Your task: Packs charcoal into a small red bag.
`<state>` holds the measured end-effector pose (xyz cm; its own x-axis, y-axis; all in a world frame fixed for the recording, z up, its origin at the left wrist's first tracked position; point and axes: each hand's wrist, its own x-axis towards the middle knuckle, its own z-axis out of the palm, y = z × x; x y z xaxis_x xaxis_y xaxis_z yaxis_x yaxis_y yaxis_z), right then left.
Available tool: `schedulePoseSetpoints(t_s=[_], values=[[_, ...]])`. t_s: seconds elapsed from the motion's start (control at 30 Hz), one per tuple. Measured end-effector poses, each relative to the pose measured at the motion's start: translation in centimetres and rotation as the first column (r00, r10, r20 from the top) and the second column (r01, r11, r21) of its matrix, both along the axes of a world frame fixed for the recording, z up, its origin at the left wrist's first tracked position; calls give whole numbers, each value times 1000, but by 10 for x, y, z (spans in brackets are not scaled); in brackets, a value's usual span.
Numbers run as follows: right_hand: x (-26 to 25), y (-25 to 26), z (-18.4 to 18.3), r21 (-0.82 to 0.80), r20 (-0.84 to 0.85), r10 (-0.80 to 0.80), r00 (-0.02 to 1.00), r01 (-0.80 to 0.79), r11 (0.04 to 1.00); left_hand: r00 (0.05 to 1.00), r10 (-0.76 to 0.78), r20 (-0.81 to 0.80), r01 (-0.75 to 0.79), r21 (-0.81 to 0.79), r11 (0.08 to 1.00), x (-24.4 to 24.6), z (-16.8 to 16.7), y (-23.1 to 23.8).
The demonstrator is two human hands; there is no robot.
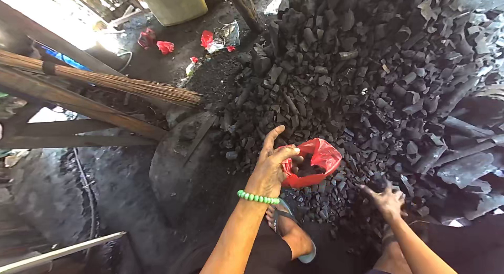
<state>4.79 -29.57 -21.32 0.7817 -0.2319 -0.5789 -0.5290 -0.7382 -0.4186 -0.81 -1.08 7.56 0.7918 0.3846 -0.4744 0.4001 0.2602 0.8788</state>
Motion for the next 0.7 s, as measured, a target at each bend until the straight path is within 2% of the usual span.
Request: schedulePoseSetpoints(t_s=[0.1, 0.17, 0.27, 0.37, 0.4, 0.47, 0.53, 0.57, 0.63, 0.7], values=[[-8, 40, 3, -144, -87, 248, 965, -259, 955, 1000, -2, 12, 2, 30, 1000, 0, -3, 4], [-19, 50, 5, -204, -122, 414, 902, -431, 879, 1000, 8, 8, -9, 41, 999, 2, -3, 6], [-35, 44, 4, -177, -92, 643, 760, -648, 741, 1000, 15, 8, -15, 45, 999, 3, -4, 9], [-26, 34, -8, -112, -59, 755, 653, -756, 645, 1000, 10, 9, -11, 50, 999, 2, -7, 10], [-17, 31, -11, -77, -70, 753, 654, -756, 650, 1000, 5, 8, -6, 56, 998, 2, -8, 10], [4, 25, -19, 46, -58, 685, 726, -684, 728, 1000, -16, -5, 17, 67, 998, 1, -10, 13], [19, 22, -14, 281, 19, 546, 838, -528, 801, 998, -58, -21, 59, 66, 996, 0, -15, 14], [23, 24, -4, 443, 90, 415, 905, -410, 797, 996, -83, -22, 84, 62, 994, 1, -18, 14], [27, 39, 31, 722, 142, 153, 978, -208, 660, 990, -139, -28, 140, 48, 989, 0, -21, 12], [27, 63, 72, 898, 124, 4, 992, -113, 425, 981, -191, -25, 192, 28, 981, -2, -24, 9]])
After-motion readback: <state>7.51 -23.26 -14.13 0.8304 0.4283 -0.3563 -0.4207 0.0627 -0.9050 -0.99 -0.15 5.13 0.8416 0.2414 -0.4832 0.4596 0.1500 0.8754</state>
